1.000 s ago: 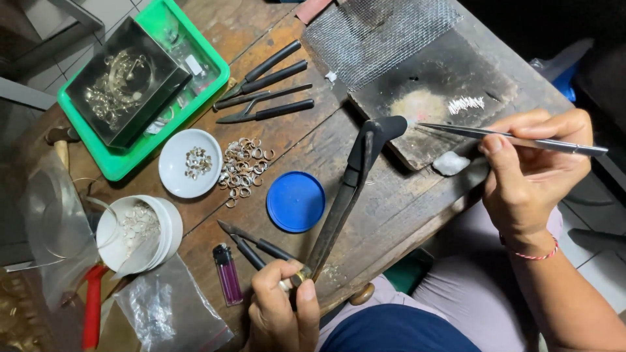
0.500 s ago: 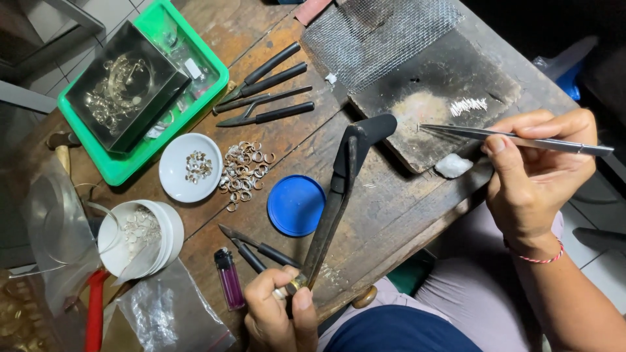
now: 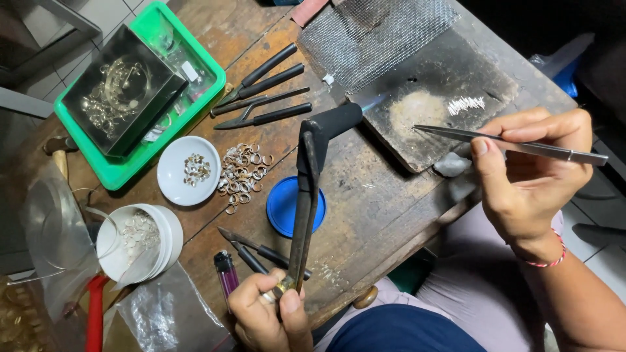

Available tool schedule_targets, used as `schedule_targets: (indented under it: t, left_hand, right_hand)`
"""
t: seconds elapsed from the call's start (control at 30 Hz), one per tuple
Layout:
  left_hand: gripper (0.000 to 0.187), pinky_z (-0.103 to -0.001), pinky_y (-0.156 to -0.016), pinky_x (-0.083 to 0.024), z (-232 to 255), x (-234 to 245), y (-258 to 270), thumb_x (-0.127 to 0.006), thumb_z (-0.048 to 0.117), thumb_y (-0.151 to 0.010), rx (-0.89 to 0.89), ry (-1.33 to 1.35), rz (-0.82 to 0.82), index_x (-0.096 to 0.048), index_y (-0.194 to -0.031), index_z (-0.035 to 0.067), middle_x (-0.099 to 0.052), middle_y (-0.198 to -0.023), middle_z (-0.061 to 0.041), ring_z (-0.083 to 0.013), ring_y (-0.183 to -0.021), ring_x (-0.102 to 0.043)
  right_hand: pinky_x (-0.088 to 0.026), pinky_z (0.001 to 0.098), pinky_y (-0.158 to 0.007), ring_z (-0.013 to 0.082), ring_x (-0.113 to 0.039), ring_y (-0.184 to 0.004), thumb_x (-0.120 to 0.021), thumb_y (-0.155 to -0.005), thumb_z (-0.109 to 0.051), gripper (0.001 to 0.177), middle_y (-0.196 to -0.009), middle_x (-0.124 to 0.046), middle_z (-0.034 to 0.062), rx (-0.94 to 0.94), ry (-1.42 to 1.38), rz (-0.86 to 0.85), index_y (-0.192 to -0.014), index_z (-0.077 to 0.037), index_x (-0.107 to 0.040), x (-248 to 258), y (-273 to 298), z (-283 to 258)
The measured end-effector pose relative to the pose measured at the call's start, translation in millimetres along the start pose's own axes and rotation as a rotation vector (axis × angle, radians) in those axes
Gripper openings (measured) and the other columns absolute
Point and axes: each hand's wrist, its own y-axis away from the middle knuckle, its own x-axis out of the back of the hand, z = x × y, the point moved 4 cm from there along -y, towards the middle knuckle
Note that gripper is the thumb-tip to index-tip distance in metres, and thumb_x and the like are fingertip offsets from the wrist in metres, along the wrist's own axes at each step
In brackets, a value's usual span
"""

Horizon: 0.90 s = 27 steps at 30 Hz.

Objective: Soldering small metal jewelry components on a soldering block using a hand torch and tweezers.

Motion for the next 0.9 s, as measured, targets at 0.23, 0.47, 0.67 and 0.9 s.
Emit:
schedule_targets:
  t: [0.23,0.47,0.67,0.9]
  left_hand:
    - [0.038,-0.028,-0.055,-0.057,9.4,5.4,-4.0,-0.050,0.046,-0.089,0.006,-0.077,-0.003,-0.055,-0.105,0.011,-0.075,-0.066,0.001,-0.0134,-0.053,-0.075]
    - [0.036,-0.029,-0.056,-0.059,1.5,3.6,-3.6,-0.050,0.046,-0.089,0.048,-0.074,-0.018,-0.054,-0.104,0.013,-0.075,-0.061,-0.004,-0.0171,-0.052,-0.075]
    - [0.035,-0.028,-0.052,-0.059,-15.1,1.3,1.4,-0.052,0.045,-0.088,0.029,-0.100,-0.088,-0.055,-0.103,0.013,-0.078,-0.071,0.001,-0.0158,-0.051,-0.076]
    - [0.036,-0.030,-0.055,-0.058,-11.6,0.3,-2.7,-0.053,0.049,-0.083,0.048,-0.235,-0.278,-0.060,-0.104,0.020,-0.078,-0.059,0.006,-0.0183,-0.051,-0.076]
  right_hand:
    - [-0.050,0.0402,-0.088,0.0292,-0.066,-0.089,-0.080,-0.109,0.010,0.021,-0.101,-0.070,0.0180,0.176,0.491,-0.274,-0.106,0.008,-0.059,-12.5,-42.7,-59.1]
    - [-0.049,0.0334,-0.076,0.0171,-0.068,-0.076,-0.068,-0.096,0.002,0.010,-0.094,-0.072,0.0052,0.074,0.560,-0.443,-0.101,0.001,-0.060,-18.9,-80.6,-64.8]
    - [-0.052,0.0312,-0.087,0.0262,-0.066,-0.099,-0.072,-0.112,0.014,0.025,-0.107,-0.066,0.0233,-0.048,0.027,-0.150,-0.106,0.005,-0.049,12.6,-28.5,-11.7]
    - [-0.051,0.0286,-0.082,0.0225,-0.063,-0.091,-0.069,-0.105,0.001,0.026,-0.103,-0.062,0.0196,-0.044,-0.199,0.136,-0.106,-0.008,-0.045,13.6,19.3,33.3]
